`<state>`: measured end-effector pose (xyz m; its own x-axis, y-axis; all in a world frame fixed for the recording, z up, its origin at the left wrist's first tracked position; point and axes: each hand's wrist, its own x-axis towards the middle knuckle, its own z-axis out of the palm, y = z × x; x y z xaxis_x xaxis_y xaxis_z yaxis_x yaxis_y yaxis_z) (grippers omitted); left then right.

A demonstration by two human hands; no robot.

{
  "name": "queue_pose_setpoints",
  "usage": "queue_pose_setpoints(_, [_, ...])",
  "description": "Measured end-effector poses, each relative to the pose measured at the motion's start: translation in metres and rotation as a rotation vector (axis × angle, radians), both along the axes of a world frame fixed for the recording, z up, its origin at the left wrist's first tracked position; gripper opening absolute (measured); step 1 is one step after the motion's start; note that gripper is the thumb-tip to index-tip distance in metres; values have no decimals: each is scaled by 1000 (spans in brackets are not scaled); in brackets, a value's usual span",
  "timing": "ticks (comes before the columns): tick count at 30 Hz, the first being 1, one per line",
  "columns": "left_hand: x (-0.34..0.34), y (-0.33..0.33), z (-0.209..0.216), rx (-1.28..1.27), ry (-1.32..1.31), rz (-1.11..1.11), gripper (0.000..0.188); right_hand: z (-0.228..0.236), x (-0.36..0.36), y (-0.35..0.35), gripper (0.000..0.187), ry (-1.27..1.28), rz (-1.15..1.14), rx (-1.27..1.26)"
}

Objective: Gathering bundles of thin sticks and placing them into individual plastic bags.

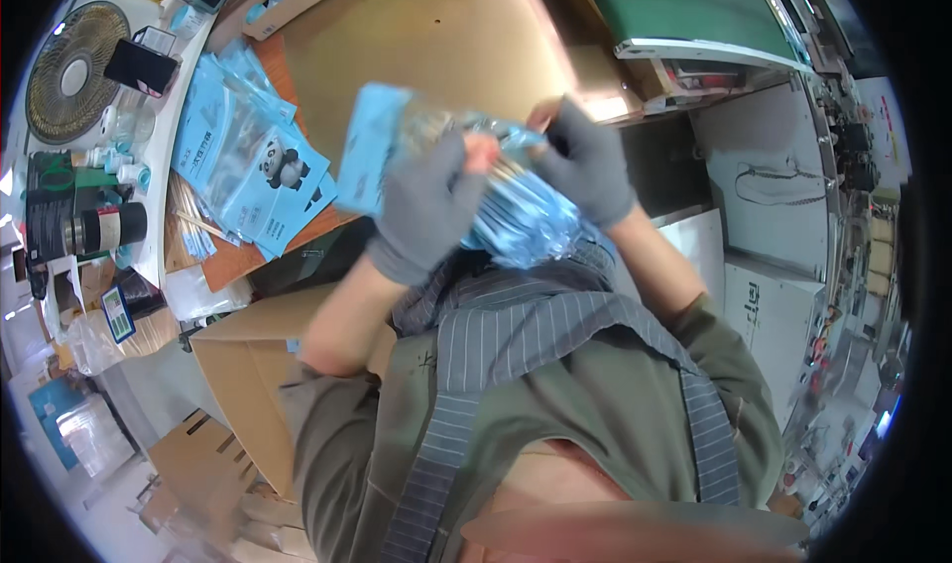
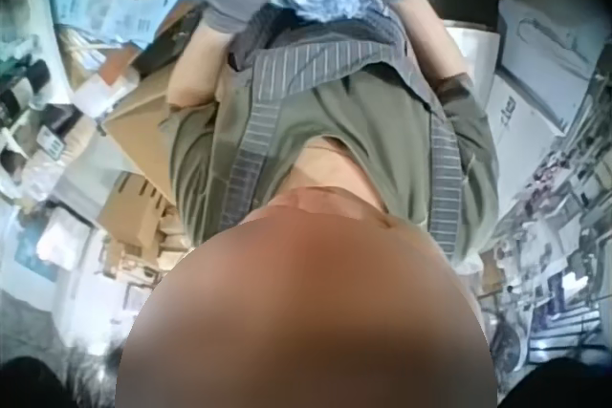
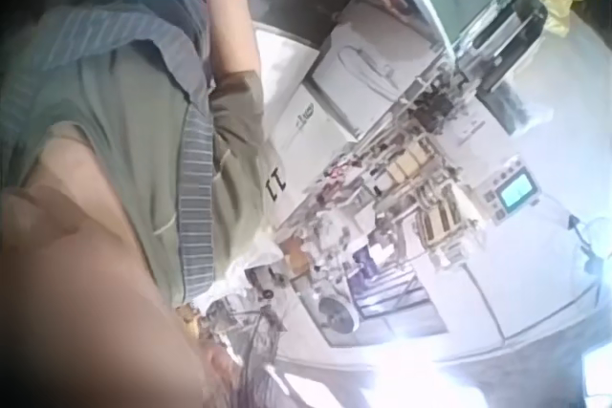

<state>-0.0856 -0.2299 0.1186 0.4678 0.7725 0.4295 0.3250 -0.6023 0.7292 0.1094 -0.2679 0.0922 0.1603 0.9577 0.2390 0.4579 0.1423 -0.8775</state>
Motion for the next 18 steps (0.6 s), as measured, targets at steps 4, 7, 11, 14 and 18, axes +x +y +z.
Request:
queue_pose_setpoints(4, [-6,44,87,-62,-66,88,10,98,4,45,4,-204,110,392])
queue_pose_setpoints(7, [-25,65,107,21,-7,19,11,152,-4,68,11,-231,236,268])
queue_pose_setpoints(11, [-52,63,95,-236,-512,47,36,149,6,76,9,57,341,237])
queue_pose_setpoints(14, [-81,44,7,-1239,-961,-469,56,146,-21,79,8,39,469,282])
queue_pose_setpoints(18, [-25,-9,-33,-800,-1205,-450,30,118,-89,27,3,-304,878,490])
